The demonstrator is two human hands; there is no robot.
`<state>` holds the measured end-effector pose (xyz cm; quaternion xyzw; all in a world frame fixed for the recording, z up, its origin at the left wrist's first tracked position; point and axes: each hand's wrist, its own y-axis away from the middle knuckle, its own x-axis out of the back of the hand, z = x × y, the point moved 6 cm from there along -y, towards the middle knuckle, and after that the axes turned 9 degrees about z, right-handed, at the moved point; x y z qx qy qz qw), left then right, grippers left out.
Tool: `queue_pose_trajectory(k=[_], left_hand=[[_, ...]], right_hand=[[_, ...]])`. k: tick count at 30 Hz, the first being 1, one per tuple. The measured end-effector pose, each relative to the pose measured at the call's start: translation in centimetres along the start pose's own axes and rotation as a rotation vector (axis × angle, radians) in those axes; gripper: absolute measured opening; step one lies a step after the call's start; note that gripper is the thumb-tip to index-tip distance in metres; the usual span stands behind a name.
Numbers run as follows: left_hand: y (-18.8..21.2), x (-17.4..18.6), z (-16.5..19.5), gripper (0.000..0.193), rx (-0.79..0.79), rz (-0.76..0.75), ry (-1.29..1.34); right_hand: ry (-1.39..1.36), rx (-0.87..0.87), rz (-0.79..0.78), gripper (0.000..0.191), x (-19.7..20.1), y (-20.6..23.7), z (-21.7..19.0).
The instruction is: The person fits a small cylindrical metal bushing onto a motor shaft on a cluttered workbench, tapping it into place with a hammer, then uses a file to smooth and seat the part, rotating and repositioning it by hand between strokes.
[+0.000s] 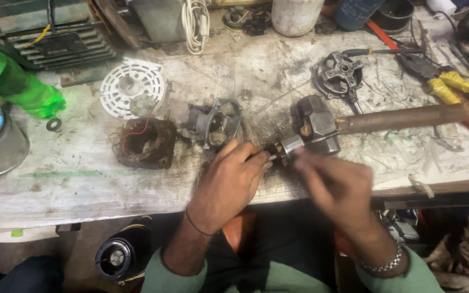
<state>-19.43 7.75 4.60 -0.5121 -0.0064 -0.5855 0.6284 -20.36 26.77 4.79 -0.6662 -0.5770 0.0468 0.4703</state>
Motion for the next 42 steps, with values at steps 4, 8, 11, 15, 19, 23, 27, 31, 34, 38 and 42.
queue_pose_trajectory(k=[4,8,11,15,19,23,27,31,34,38,42], left_hand=[[0.0,0.2,0.2,0.019,-0.045,0.0,-0.041],[-0.1,0.3,0.4,0.017,-0.055,0.011,-0.033],[-0.2,0.4,0.5,0.017,-0.051,0.012,-0.034],[-0.2,0.7,0.7,0.016,-0.058,0.023,-0.034],[-0.2,0.7,0.6,0.015,-0.057,0.041,-0.037],[-0.2,0.2,0.4,0.014,-0.061,0.007,-0.058],[0.0,0.1,0.2,0.014,-0.023,-0.003,-0.048],[0.0,0.3,0.4,0.014,-0.044,0.006,-0.045],[-0.1,0.4,0.5,0.014,-0.058,0.012,-0.037],[-0.2,0.2,0.4,0.014,-0.047,0.001,-0.012],[0.0,0.5,0.5,0.013,-0.063,0.027,0.003]], right_hand=[[-0.029,0.022,0.01,0.018,0.2,0.1,-0.2],[0.002,0.024,-0.084,0.023,-0.3,0.2,-0.2],[-0.052,-0.034,0.086,0.017,0.8,0.1,0.2],[0.005,0.033,-0.031,0.02,0.1,0.3,0.1],[0.019,0.074,-0.028,0.014,-0.1,0.5,0.3],[-0.009,0.139,0.014,0.007,-0.1,0.6,0.2],[0.008,0.182,-0.024,0.008,-0.4,0.7,0.1],[0.039,0.154,-0.008,0.009,-0.3,0.6,0.3],[0.022,0.141,-0.036,0.01,-0.4,0.6,0.2],[0.023,0.127,0.045,0.009,0.2,0.4,0.0],[0.032,0.075,-0.044,0.015,-0.3,0.4,0.0]])
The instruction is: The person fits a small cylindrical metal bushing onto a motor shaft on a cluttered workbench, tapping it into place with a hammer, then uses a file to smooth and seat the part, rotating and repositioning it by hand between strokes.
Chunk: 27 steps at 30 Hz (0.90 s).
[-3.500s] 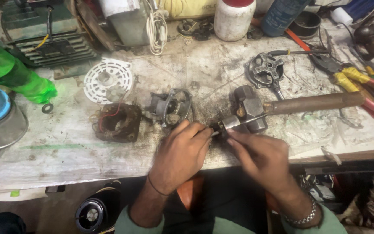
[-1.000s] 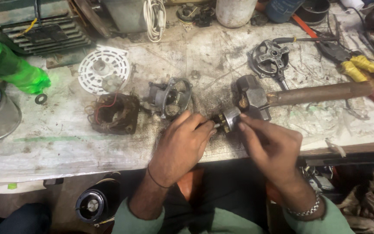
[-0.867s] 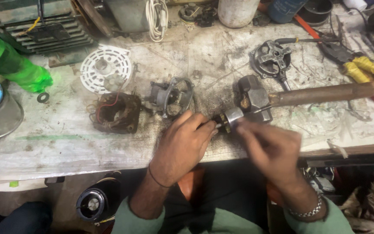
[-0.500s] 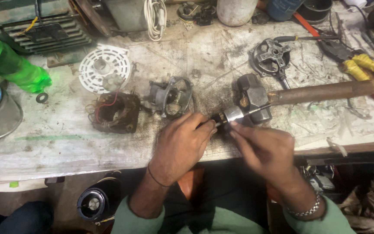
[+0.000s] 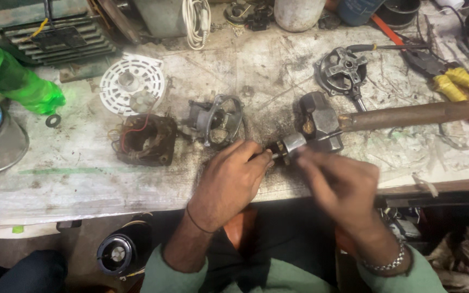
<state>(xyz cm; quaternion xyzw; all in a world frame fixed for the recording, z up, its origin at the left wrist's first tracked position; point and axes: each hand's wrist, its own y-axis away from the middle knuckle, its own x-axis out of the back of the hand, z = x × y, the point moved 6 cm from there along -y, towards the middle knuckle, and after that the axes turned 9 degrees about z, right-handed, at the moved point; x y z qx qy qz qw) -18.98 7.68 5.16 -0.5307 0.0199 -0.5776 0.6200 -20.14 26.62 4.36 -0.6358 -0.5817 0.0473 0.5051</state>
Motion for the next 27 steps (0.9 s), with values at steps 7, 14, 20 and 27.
queue_pose_trajectory(k=[7,14,20,27], left_hand=[[0.0,-0.2,0.0,0.013,-0.001,-0.017,-0.009],[0.0,-0.2,0.0,0.013,0.016,-0.019,0.003],[0.0,0.1,0.0,0.02,0.025,-0.016,0.033],[-0.1,0.3,0.0,0.014,0.028,-0.004,0.017]], right_hand=[[-0.037,-0.059,0.064,0.018,0.4,-0.2,0.0],[-0.032,-0.044,0.136,0.017,0.9,-0.4,-0.3],[-0.019,-0.106,0.107,0.016,0.7,-0.4,0.0],[-0.09,-0.038,0.035,0.014,0.1,-0.3,-0.1]])
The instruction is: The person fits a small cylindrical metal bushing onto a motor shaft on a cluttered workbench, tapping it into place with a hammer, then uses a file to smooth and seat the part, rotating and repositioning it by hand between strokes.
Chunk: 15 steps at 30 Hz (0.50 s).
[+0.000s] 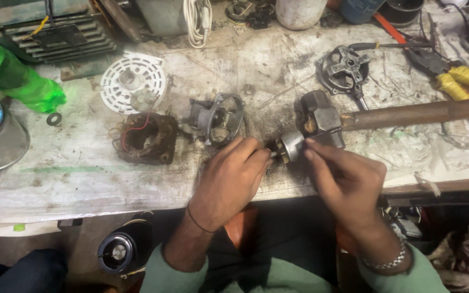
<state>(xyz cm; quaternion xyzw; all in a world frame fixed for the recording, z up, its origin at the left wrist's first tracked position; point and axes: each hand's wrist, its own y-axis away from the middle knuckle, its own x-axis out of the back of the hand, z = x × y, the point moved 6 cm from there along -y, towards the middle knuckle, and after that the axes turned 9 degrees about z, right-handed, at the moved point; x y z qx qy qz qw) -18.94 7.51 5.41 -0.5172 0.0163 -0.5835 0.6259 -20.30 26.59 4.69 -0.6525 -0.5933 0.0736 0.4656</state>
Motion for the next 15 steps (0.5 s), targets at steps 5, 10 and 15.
queue_pose_trajectory(k=[5,10,15], left_hand=[[-0.1,0.1,0.1,0.011,-0.006,0.019,0.017],[-0.1,0.2,0.2,0.01,-0.03,0.026,0.014],[-0.1,-0.1,0.1,0.011,-0.028,0.005,0.032]], right_hand=[[0.028,0.008,-0.061,0.012,-0.3,0.2,0.5],[0.099,-0.003,-0.055,0.015,-0.2,0.4,0.9],[0.051,0.054,-0.034,0.011,-0.2,0.4,0.5]])
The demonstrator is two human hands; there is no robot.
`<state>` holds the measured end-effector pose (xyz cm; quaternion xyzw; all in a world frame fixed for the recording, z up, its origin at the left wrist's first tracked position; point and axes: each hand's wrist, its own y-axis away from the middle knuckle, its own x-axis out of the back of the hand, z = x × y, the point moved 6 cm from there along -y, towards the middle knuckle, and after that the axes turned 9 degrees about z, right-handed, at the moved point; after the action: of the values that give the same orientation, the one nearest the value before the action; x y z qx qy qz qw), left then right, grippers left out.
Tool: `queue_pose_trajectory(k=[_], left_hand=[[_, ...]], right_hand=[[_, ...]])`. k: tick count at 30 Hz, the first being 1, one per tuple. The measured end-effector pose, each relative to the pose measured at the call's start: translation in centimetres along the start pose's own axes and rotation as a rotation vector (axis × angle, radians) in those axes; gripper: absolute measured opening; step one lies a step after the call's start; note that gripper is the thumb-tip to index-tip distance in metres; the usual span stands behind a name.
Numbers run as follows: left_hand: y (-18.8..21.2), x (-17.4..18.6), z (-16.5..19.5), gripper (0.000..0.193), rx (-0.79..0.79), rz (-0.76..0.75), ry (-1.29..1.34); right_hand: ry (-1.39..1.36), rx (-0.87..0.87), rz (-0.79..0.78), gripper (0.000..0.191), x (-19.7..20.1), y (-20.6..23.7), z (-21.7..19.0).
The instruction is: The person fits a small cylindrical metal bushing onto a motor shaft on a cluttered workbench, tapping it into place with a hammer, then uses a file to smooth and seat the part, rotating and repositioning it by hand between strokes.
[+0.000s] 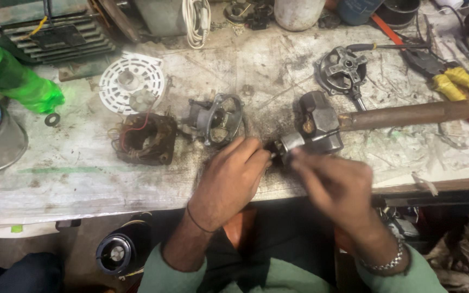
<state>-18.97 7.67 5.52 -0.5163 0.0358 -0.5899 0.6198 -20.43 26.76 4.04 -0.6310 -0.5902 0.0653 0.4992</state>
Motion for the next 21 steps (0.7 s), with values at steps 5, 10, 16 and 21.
queue_pose_trajectory(k=[5,10,16,21], left_hand=[[0.1,0.2,0.0,0.011,-0.005,0.015,-0.014],[0.0,0.3,0.0,0.013,0.0,0.011,0.007],[0.0,0.2,-0.2,0.014,0.023,0.005,0.015],[0.0,-0.4,-0.6,0.02,0.056,-0.018,0.009]], right_hand=[[0.0,-0.012,0.091,0.015,0.6,-0.2,-0.3],[-0.017,-0.044,0.027,0.017,0.3,-0.3,-0.8],[0.032,-0.02,-0.003,0.019,0.2,-0.4,-1.5],[0.052,-0.052,0.071,0.018,0.6,-0.4,-1.4]])
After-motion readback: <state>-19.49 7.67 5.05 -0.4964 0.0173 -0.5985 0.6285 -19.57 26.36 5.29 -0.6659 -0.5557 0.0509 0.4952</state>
